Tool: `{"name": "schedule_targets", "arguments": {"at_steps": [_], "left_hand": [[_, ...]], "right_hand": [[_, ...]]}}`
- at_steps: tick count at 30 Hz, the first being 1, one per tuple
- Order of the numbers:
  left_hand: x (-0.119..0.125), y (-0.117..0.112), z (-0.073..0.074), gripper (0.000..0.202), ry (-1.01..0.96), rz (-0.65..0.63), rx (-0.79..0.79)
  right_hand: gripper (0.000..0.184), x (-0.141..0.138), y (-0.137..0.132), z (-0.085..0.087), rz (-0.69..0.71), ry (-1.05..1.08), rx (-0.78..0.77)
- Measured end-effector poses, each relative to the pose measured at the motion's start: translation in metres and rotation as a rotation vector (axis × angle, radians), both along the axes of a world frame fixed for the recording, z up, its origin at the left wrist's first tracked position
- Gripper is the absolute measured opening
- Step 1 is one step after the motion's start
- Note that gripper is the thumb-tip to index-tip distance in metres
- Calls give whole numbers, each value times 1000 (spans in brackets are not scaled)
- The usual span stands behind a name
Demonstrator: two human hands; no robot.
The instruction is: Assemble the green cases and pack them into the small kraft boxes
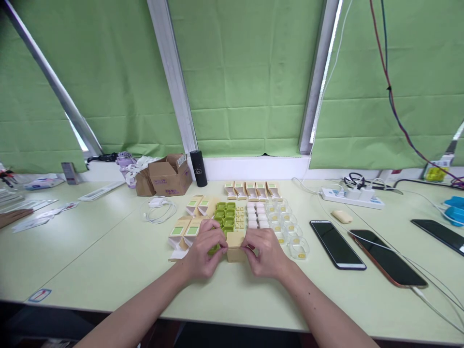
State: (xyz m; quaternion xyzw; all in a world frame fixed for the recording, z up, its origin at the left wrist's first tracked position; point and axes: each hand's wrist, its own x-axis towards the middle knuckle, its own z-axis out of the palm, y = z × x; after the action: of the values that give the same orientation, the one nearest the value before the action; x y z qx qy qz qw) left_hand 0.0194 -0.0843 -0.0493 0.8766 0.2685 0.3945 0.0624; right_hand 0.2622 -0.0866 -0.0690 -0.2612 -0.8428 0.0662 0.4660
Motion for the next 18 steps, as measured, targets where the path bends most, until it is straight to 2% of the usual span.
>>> {"name": "schedule_targets", "arguments": {"at_steps": [18], "left_hand": [[0, 2, -1, 10, -4, -69, 47]], "right_hand": [[19, -1, 0, -1, 7, -13, 71]]}}
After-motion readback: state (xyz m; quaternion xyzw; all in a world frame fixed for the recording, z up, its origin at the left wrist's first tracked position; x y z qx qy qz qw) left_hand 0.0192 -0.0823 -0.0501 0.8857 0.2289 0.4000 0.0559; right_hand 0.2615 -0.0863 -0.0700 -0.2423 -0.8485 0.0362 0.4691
